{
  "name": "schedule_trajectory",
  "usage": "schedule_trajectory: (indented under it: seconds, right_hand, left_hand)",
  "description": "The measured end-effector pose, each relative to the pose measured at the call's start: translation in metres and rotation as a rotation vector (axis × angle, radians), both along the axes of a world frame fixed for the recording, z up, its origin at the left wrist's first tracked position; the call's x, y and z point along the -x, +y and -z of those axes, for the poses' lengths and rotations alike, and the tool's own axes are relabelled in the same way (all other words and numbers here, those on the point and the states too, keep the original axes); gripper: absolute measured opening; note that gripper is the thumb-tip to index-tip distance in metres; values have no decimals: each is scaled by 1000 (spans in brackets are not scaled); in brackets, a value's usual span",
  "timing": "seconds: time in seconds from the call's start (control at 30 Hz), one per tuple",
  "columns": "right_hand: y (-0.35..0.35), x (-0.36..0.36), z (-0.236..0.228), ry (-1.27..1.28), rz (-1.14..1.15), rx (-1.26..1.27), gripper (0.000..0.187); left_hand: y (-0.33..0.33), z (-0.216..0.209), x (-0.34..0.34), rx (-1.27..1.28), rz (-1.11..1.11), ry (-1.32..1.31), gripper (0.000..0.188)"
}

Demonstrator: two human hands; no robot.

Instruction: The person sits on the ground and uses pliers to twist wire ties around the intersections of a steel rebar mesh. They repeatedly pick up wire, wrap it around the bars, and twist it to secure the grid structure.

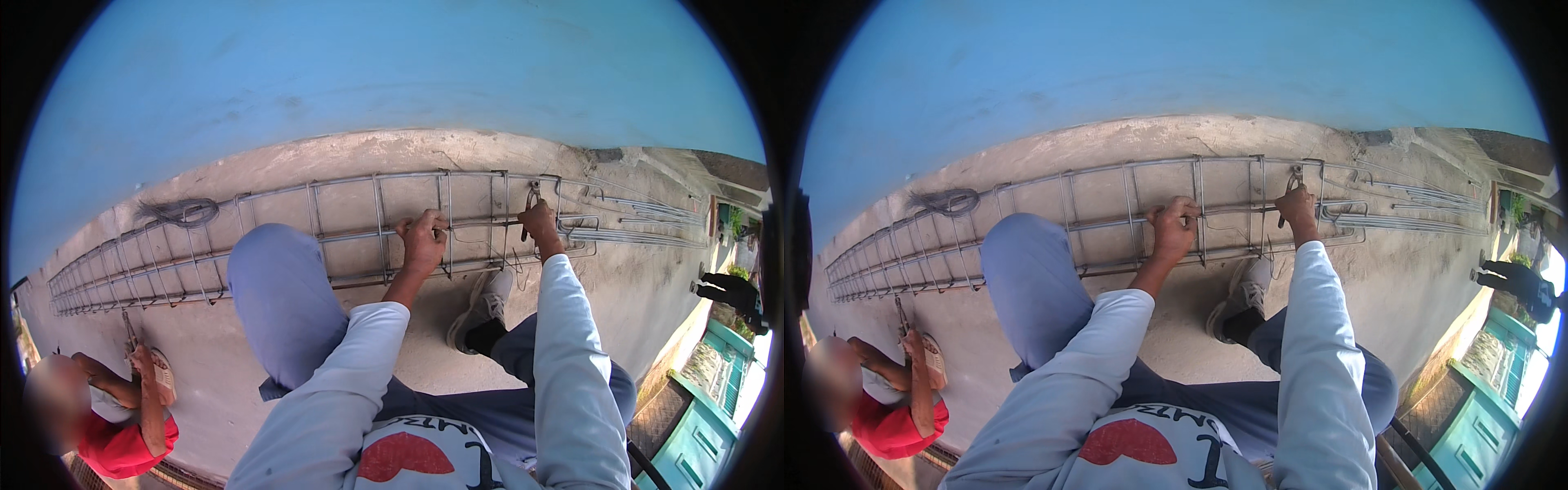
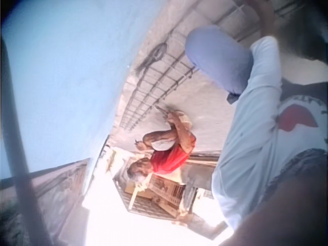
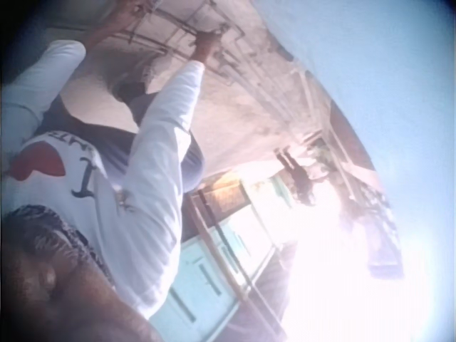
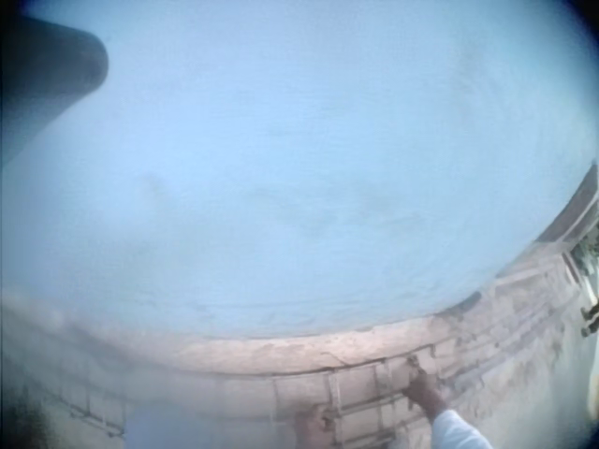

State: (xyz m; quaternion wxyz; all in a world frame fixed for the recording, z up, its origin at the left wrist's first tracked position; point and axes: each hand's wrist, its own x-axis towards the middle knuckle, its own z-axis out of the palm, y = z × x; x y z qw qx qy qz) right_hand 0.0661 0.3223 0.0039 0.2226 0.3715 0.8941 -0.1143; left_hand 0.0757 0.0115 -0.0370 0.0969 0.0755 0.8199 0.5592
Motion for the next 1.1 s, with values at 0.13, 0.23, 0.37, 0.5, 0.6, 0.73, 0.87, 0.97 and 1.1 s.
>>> schedule_trajectory:
  seconds: [0.13,0.23,0.37,0.5,0.6,0.73,0.87,0.97,1.1]
  right_hand:
    - [11,11,-39,-116,53,202,36]
    - [13,11,-89,-263,166,511,35]
    - [-48,22,-170,-408,-236,474,34]
    - [-107,32,-187,-474,-647,282,57]
    - [-139,37,-189,-574,-892,67,67]
    - [-158,37,-173,-573,-1129,-116,59]
    - [-169,40,-166,-611,-1169,-194,58]
    - [-179,43,-165,-622,-1142,-220,47]
    - [-191,47,-167,-670,-1079,-217,40]
  left_hand:
    - [-5,3,-1,-9,-22,-13,31]
    - [-4,3,-2,-15,-44,-10,33]
    - [9,-24,-14,24,-368,39,27]
    - [30,-39,-45,-267,-459,-629,19]
    - [28,-52,-44,-751,-336,-1177,36]
    - [37,-41,-47,-1064,-389,-1182,25]
    - [42,-30,-45,-1032,-345,-1144,17]
    - [41,-25,-44,-987,-274,-1109,15]
    - [38,-28,-42,-966,-255,-1131,18]
